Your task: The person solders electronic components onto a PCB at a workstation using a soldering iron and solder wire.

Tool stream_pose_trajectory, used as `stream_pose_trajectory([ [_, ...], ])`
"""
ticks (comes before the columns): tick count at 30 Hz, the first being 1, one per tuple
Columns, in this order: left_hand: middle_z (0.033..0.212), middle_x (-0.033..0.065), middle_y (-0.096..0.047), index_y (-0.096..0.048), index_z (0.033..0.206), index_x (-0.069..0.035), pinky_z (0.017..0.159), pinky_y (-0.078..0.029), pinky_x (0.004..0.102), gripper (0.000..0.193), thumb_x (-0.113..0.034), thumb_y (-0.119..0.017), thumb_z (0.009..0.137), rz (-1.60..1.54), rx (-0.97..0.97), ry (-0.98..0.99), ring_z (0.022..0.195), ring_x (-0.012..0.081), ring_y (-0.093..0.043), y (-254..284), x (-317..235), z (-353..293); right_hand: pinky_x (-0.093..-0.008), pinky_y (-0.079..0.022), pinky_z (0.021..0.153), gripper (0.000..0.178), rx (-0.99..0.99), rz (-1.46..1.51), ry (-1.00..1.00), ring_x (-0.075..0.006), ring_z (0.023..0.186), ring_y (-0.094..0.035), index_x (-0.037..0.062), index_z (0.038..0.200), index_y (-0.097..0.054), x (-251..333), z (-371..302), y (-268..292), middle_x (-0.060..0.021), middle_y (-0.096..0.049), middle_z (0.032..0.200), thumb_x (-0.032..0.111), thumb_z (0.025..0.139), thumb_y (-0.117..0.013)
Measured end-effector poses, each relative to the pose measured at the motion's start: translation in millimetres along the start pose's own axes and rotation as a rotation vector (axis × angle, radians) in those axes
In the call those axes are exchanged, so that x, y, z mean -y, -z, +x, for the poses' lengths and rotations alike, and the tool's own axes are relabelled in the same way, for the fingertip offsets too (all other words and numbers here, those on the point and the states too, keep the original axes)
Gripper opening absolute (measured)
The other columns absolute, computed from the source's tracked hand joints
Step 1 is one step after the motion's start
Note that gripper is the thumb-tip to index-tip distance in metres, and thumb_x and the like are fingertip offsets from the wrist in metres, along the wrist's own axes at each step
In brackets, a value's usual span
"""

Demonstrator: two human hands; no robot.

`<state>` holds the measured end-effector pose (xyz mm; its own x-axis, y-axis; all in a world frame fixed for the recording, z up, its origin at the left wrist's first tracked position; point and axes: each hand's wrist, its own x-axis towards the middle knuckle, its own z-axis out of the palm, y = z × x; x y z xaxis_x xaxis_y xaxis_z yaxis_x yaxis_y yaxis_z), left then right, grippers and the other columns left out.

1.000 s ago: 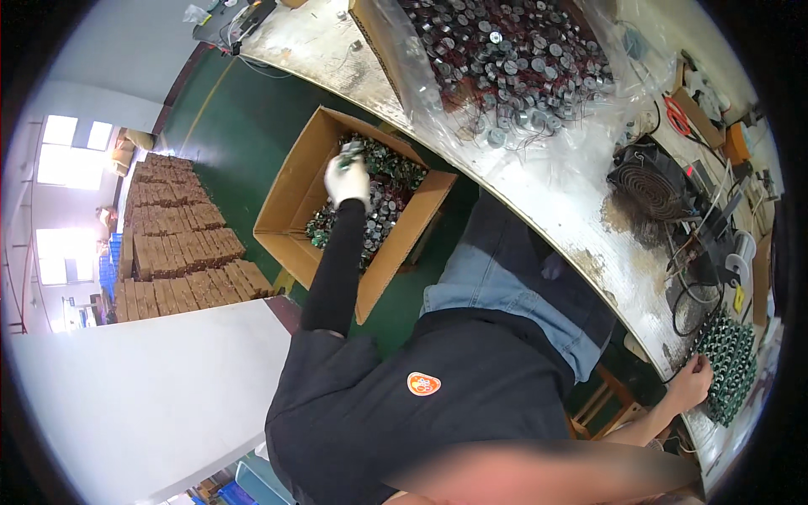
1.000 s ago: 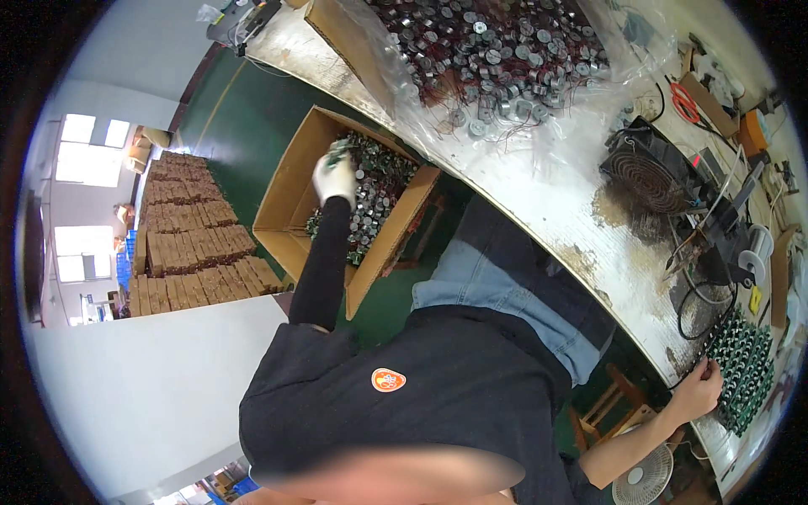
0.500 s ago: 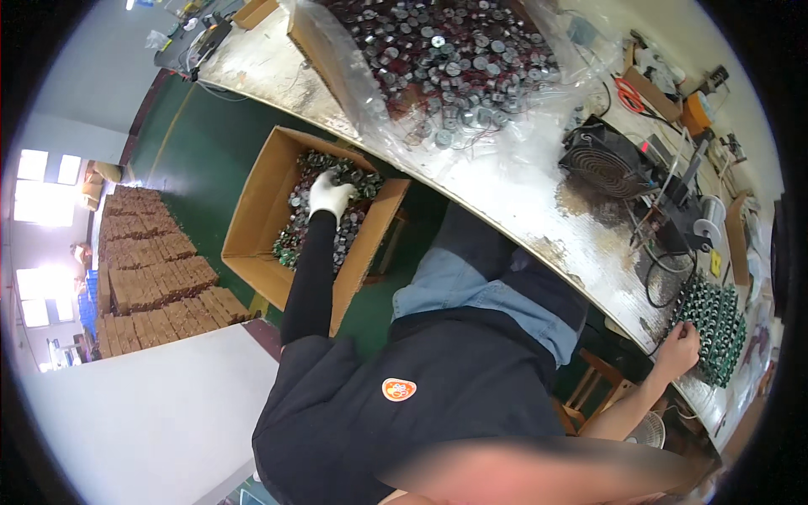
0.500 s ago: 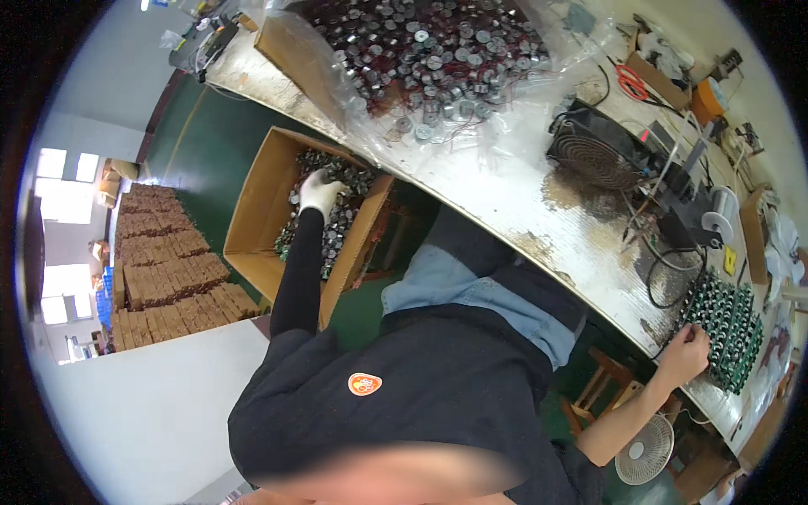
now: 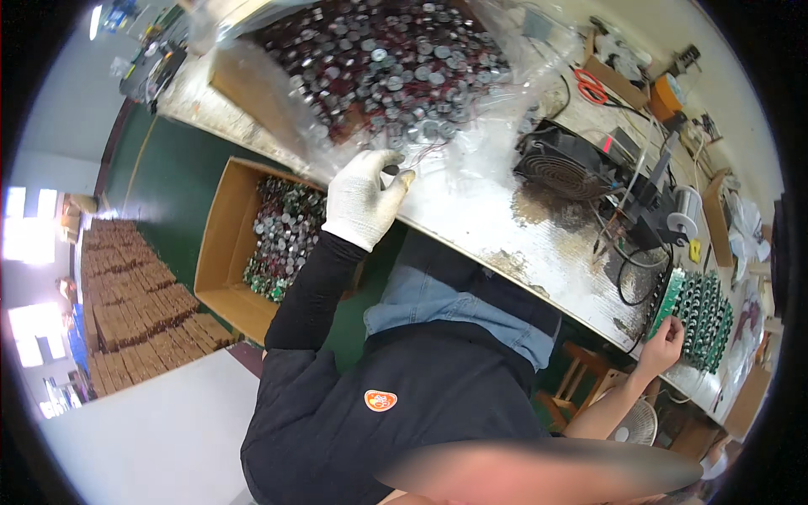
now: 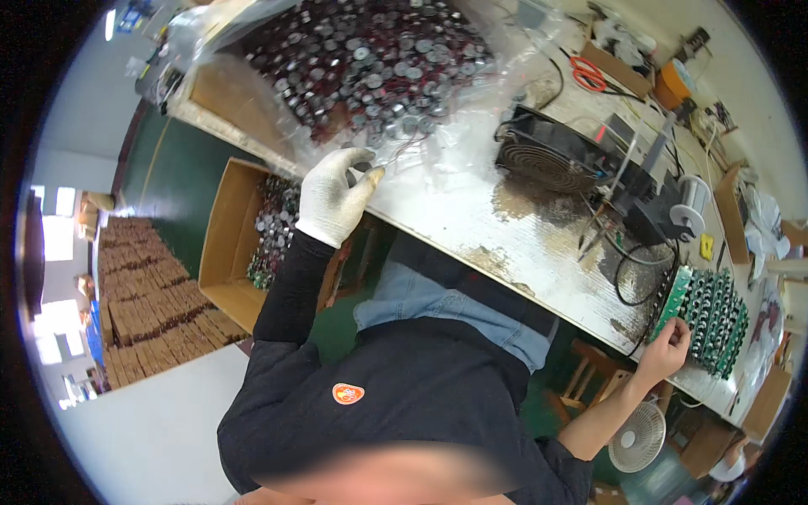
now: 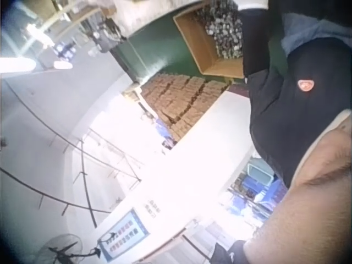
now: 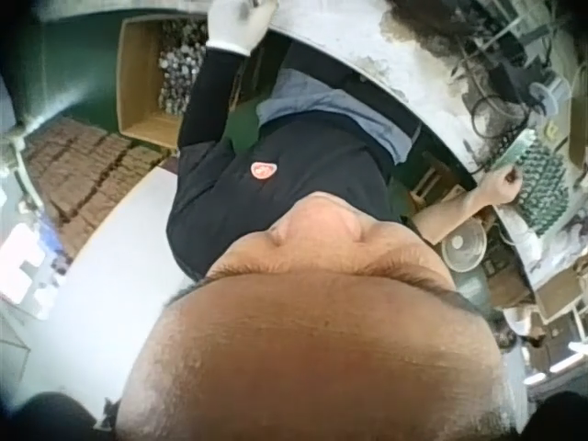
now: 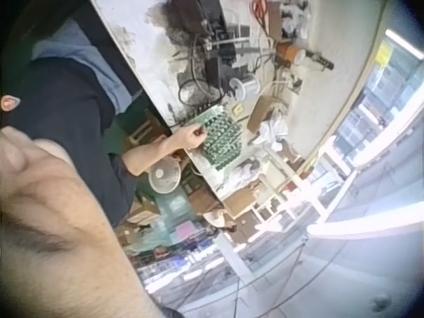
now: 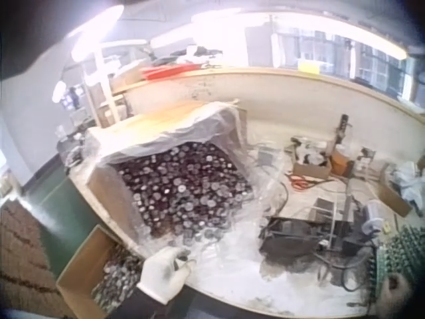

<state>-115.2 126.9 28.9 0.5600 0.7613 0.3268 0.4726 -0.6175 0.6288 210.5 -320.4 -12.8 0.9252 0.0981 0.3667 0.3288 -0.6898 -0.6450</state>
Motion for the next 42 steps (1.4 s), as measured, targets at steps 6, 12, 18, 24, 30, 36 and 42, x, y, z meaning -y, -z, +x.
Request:
stream_pose_trajectory([
  [6, 0.086, 0.0105, -0.064, -0.067, 0.097, -0.004, 0.065, -0.05, 0.0316, 0.024, -0.015, -0.072, 0.076, 0.192, -0.014, -0.15, 0.071, 0.0227, -0.063, -30.1, -24.9, 38.6, -0.0222, -0.044, 0.076, 0.012, -0.223, 0.408, 0.04, -0.0098, 0.083, -0.054, -0.0031, 0.102, -0.06, -9.1, -25.2, 14.9, -0.0029, -0.059, 0.092, 0.005, 0.094, -0.059],
  [12, 0.089, 0.0158, -0.066, -0.068, 0.089, -0.007, 0.07, -0.05, 0.0425, 0.022, -0.026, -0.061, 0.084, 0.484, 0.271, -0.164, 0.083, 0.034, -0.064, -62.2, -25.5, 72.8, -0.0271, -0.04, 0.084, 0.014, 0.095, 0.426, 0.242, -0.0176, 0.091, -0.05, -0.0029, 0.095, -0.056, 40.9, -58.6, 21.9, -0.0084, -0.053, 0.097, -0.012, 0.085, -0.054],
  [18, 0.082, 0.0161, -0.066, -0.069, 0.089, -0.009, 0.07, -0.051, 0.0446, 0.025, -0.033, -0.062, 0.082, 0.596, 0.384, -0.047, 0.08, 0.035, -0.064, -71.8, -19.4, 78.8, -0.0328, -0.045, 0.068, 0.016, 0.168, 0.104, 0.442, -0.026, 0.076, -0.055, -0.0023, 0.088, -0.059, 78.8, -60.5, -10.2, -0.013, -0.057, 0.086, -0.007, 0.075, -0.067],
  [24, 0.084, 0.0154, -0.066, -0.066, 0.085, -0.007, 0.072, -0.051, 0.045, 0.021, -0.026, -0.057, 0.083, 0.504, 0.294, -0.059, 0.082, 0.0362, -0.064, -71.7, -9.4, 69.5, -0.0315, -0.045, 0.066, 0.018, 0.331, 0.132, 0.46, -0.0264, 0.077, -0.056, -0.0009, 0.086, -0.062, 91.3, -62.5, -31.8, -0.0131, -0.057, 0.087, -0.002, 0.072, -0.074],
  [30, 0.082, 0.0153, -0.066, -0.065, 0.094, -0.008, 0.069, -0.05, 0.0436, 0.016, -0.021, -0.06, 0.086, 0.292, 0.16, -0.096, 0.078, 0.0347, -0.065, -41.4, -25.2, 33.2, -0.0256, -0.041, 0.066, 0.019, 0.331, 0.242, 0.284, -0.0148, 0.074, -0.049, -0.0018, 0.095, -0.06, 85.1, -50.8, -31.7, -0.0077, -0.057, 0.092, -0.001, 0.078, -0.069],
  [36, 0.075, 0.0132, -0.065, -0.065, 0.092, -0.004, 0.056, -0.047, 0.0297, 0.01, -0.011, -0.067, 0.085, 0.017, 0.117, -0.042, 0.059, 0.0238, -0.062, -31.0, -48.5, -0.7, -0.0258, -0.041, 0.066, 0.03, 0.435, 0.208, 0.162, -0.0143, 0.071, -0.048, -0.0034, 0.104, -0.062, 91.8, -44.4, -45.3, -0.0067, -0.057, 0.084, 0.004, 0.077, -0.072],
  [42, 0.083, 0.0058, -0.064, -0.06, 0.094, 0.0, 0.053, -0.044, 0.0226, 0.01, 0.001, -0.064, 0.085, -0.516, 0.011, 0.158, 0.061, 0.0075, -0.055, -61.7, -34.0, -8.7, -0.0311, -0.041, 0.062, 0.032, 0.415, 0.101, 0.278, -0.0192, 0.066, -0.049, 0.0007, 0.102, -0.063, 105.8, -42.9, -56.6, -0.0073, -0.057, 0.079, 0.011, 0.074, -0.075],
])
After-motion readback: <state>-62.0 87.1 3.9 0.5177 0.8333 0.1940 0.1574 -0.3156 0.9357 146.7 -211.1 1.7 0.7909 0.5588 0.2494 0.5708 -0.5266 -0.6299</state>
